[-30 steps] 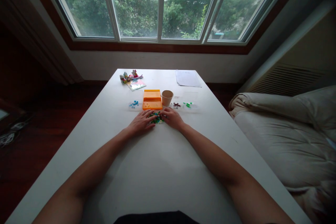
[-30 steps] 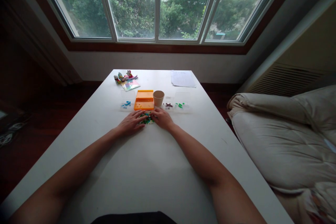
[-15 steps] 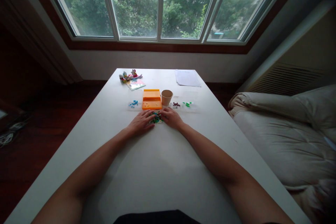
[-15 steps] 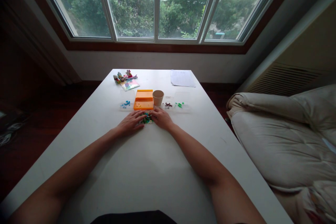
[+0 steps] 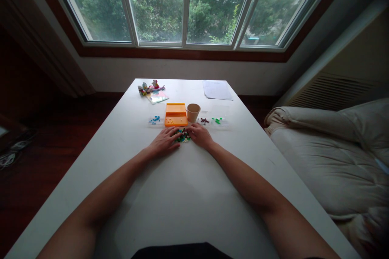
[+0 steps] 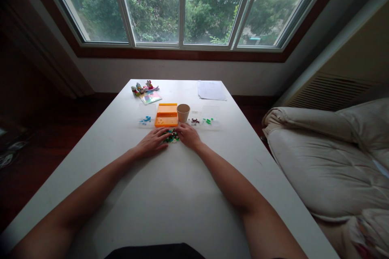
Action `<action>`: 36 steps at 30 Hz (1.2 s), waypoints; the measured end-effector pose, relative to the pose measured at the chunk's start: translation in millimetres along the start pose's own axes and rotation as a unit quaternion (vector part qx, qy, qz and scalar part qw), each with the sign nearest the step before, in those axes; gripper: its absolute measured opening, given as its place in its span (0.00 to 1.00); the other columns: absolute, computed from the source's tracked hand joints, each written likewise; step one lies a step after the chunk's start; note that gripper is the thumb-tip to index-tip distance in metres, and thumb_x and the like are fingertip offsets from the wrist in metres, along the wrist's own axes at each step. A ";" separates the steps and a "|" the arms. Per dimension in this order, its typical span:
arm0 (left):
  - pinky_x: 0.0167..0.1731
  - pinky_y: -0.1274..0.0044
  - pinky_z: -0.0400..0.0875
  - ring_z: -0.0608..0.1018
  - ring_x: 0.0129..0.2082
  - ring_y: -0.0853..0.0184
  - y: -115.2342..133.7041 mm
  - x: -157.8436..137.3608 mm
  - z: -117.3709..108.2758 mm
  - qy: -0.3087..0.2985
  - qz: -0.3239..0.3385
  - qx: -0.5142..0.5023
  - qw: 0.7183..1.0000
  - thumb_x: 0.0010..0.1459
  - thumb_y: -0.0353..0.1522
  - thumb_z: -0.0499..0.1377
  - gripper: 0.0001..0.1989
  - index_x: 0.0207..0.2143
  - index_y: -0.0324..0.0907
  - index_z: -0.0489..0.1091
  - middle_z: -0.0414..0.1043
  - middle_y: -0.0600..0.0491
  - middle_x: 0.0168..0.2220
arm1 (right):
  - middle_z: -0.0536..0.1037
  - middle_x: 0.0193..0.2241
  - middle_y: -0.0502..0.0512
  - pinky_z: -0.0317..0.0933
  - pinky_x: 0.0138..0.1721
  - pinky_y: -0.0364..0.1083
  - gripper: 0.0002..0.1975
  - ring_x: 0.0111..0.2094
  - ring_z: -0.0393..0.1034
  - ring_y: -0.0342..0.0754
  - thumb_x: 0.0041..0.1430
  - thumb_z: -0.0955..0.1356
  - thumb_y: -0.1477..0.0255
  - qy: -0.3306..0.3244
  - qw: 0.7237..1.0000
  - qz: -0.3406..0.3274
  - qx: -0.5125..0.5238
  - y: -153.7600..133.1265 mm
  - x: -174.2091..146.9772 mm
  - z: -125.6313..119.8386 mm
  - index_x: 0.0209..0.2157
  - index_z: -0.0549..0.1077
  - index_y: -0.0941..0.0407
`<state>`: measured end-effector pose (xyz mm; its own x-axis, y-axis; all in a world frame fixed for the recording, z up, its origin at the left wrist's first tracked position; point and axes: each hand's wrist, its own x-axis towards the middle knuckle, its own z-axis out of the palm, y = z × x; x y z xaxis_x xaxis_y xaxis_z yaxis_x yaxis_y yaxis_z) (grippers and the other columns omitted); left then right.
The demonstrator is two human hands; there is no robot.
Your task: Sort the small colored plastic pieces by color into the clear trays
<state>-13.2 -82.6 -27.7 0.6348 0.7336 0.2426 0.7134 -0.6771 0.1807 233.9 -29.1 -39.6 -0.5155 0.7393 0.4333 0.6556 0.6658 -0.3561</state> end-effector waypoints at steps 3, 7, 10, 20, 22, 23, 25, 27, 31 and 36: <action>0.66 0.57 0.54 0.57 0.67 0.54 -0.6 -2.2 -1.0 -0.002 -0.001 0.000 1.000 0.66 0.45 0.53 0.29 0.66 0.48 0.58 0.54 0.47 0.68 | 0.75 0.41 0.57 0.63 0.47 0.48 0.11 0.44 0.68 0.51 0.62 0.66 0.77 0.019 0.999 0.027 -0.003 8.0 -0.8 -3.6 0.43 0.78 0.52; 0.65 0.58 0.56 0.58 0.66 0.54 -3.5 -6.0 -4.1 0.004 -0.003 -0.015 1.000 0.65 0.43 0.54 0.27 0.65 0.49 0.60 0.56 0.47 0.67 | 0.76 0.42 0.56 0.63 0.47 0.48 0.15 0.44 0.69 0.51 0.60 0.66 0.79 0.000 1.000 0.007 0.011 18.6 -2.8 -6.7 0.45 0.78 0.51; 0.65 0.58 0.57 0.61 0.65 0.56 -5.1 -6.6 -7.0 0.015 -0.005 -0.024 1.000 0.66 0.42 0.53 0.25 0.64 0.49 0.62 0.59 0.48 0.66 | 0.76 0.43 0.56 0.63 0.48 0.48 0.17 0.45 0.69 0.50 0.60 0.65 0.81 -0.016 0.999 -0.029 0.035 21.8 -1.7 -6.0 0.47 0.78 0.51; 0.59 0.64 0.66 0.69 0.57 0.60 -10.1 -4.1 -11.0 0.067 -0.051 -0.044 0.995 0.67 0.41 0.51 0.19 0.56 0.49 0.70 0.69 0.49 0.57 | 0.77 0.44 0.55 0.62 0.50 0.47 0.13 0.47 0.69 0.50 0.62 0.67 0.75 -0.045 0.996 -0.056 0.057 20.0 4.4 -5.7 0.46 0.78 0.51; 0.57 0.64 0.67 0.70 0.55 0.60 -13.1 -5.4 -10.9 0.084 -0.082 -0.041 0.992 0.68 0.41 0.50 0.19 0.54 0.49 0.72 0.71 0.50 0.54 | 0.77 0.43 0.55 0.63 0.49 0.47 0.11 0.47 0.69 0.50 0.63 0.67 0.74 -0.040 0.996 -0.052 0.058 20.2 3.8 -6.7 0.45 0.79 0.51; 0.56 0.64 0.68 0.70 0.54 0.60 -14.4 -6.2 -10.9 0.092 -0.096 -0.037 0.990 0.68 0.41 0.50 0.18 0.53 0.49 0.72 0.72 0.50 0.52 | 0.77 0.43 0.56 0.63 0.49 0.47 0.11 0.46 0.69 0.50 0.62 0.67 0.74 -0.037 0.996 -0.050 0.057 20.4 3.4 -6.9 0.44 0.79 0.51; 0.55 0.65 0.69 0.71 0.52 0.60 -16.9 -7.9 -11.2 0.105 -0.120 -0.026 0.987 0.67 0.41 0.50 0.18 0.52 0.49 0.74 0.72 0.50 0.50 | 0.77 0.42 0.57 0.63 0.47 0.47 0.11 0.45 0.69 0.50 0.62 0.68 0.75 -0.029 0.997 -0.045 0.054 20.9 2.7 -6.8 0.44 0.79 0.52; 0.52 0.66 0.70 0.73 0.49 0.60 -19.4 -9.8 -11.6 0.111 -0.136 -0.019 0.984 0.66 0.40 0.51 0.17 0.50 0.48 0.74 0.73 0.50 0.47 | 0.77 0.42 0.57 0.63 0.47 0.47 0.11 0.45 0.69 0.50 0.61 0.68 0.76 -0.023 0.998 -0.039 0.048 21.4 1.9 -6.2 0.44 0.78 0.52; 0.39 0.73 0.71 0.75 0.35 0.66 -25.3 -14.2 -14.1 0.083 -0.146 -0.034 0.985 0.64 0.38 0.52 0.16 0.48 0.48 0.75 0.74 0.52 0.40 | 0.76 0.43 0.57 0.63 0.46 0.47 0.11 0.45 0.69 0.50 0.60 0.70 0.75 -0.019 0.999 -0.031 0.038 21.6 0.4 -5.1 0.44 0.78 0.52; 0.34 0.77 0.67 0.71 0.29 0.69 -29.4 -18.2 -21.1 0.024 -0.124 -0.070 0.990 0.59 0.33 0.54 0.14 0.44 0.46 0.76 0.73 0.53 0.36 | 0.76 0.41 0.57 0.62 0.46 0.46 0.10 0.44 0.68 0.50 0.61 0.70 0.72 -0.023 1.000 -0.012 0.010 19.0 0.1 -4.2 0.45 0.78 0.53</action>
<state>-51.9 -77.3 -17.3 0.4286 0.8766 0.2187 0.7949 -0.4809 0.3700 248.6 -16.8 -42.9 -0.5553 0.7271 0.4037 0.6318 0.6845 -0.3638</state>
